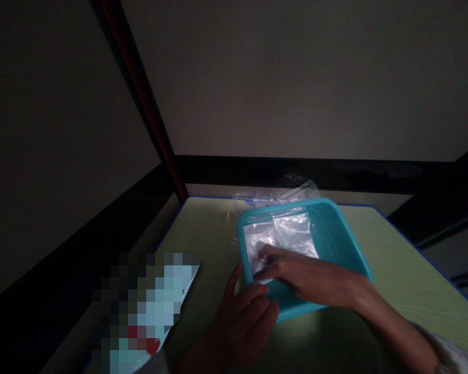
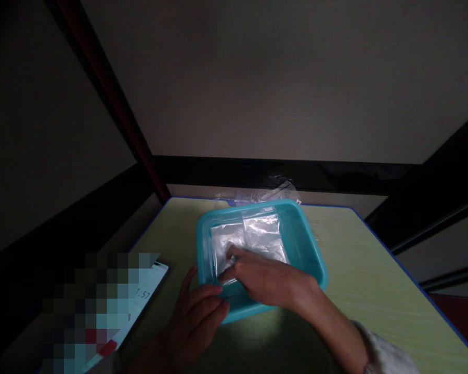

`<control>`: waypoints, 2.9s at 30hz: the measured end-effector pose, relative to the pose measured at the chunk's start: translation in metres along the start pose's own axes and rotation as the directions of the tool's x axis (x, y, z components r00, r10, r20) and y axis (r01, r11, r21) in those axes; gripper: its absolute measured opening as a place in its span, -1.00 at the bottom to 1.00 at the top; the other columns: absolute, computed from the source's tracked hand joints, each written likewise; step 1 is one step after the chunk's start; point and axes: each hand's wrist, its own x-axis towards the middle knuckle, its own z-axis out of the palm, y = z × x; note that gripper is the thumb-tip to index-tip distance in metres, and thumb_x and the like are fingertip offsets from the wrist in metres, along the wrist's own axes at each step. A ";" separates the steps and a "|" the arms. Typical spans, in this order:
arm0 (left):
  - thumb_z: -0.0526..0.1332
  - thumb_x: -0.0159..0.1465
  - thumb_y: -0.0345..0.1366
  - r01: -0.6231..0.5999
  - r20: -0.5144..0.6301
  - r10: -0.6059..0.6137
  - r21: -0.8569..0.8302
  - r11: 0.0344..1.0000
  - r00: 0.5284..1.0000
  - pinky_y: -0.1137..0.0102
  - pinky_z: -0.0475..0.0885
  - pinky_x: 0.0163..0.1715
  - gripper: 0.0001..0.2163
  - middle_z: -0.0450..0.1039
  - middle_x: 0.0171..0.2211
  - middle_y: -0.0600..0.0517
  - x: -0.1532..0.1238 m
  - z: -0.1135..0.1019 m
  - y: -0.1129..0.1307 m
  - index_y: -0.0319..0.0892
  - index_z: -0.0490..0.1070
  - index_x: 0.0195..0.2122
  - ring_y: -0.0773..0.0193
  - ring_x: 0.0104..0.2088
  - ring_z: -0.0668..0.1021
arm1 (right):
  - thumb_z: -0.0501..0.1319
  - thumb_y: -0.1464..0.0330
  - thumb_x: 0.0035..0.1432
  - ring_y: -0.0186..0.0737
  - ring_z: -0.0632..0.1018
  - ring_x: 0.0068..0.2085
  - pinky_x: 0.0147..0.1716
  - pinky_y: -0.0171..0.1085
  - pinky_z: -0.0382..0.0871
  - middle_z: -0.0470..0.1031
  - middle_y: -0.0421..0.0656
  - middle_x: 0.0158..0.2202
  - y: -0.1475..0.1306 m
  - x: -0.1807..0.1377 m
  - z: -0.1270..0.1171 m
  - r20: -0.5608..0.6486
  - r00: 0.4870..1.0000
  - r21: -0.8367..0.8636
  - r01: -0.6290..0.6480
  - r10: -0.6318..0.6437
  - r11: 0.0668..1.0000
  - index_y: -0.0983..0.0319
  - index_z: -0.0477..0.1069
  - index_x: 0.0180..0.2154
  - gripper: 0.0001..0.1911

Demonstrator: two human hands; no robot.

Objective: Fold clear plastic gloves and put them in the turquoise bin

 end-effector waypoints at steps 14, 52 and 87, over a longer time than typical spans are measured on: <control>0.01 0.27 -0.53 0.017 -0.039 -0.018 -0.019 1.000 0.999 0.15 0.11 0.18 -0.80 0.42 -0.54 0.08 0.000 0.003 0.000 -0.29 0.40 -0.41 0.36 -0.30 0.50 | 0.02 0.70 0.02 -0.21 0.38 0.06 -0.07 -0.28 0.31 0.48 -0.02 -0.08 -0.002 -0.004 -0.002 -0.027 0.999 -0.034 0.030 -0.031 0.999 0.27 0.52 -0.25 -0.60; 0.01 0.27 -0.53 0.051 -0.041 -0.048 0.061 0.997 0.998 0.15 0.15 0.16 -0.82 0.44 -0.50 0.09 0.001 -0.001 -0.005 -0.25 0.37 -0.36 0.37 -0.27 0.50 | -0.02 0.51 0.15 -0.18 0.48 -0.21 -0.20 -0.19 0.33 0.48 -0.07 -0.24 0.029 -0.008 -0.003 -0.465 0.871 0.119 -0.115 0.158 0.986 0.26 0.36 -0.19 -0.75; 0.14 0.17 -0.50 0.385 -0.295 -0.287 0.365 0.848 0.912 -0.02 0.28 -0.02 -0.92 0.38 -0.43 0.01 -0.005 0.005 -0.065 -0.20 0.34 -0.36 0.16 -0.28 0.46 | 0.01 0.55 0.08 -0.18 0.53 -0.26 -0.28 -0.29 0.32 0.54 -0.08 -0.28 0.041 -0.006 -0.016 -0.633 0.738 -0.205 -0.451 0.234 0.869 0.27 0.41 -0.26 -0.74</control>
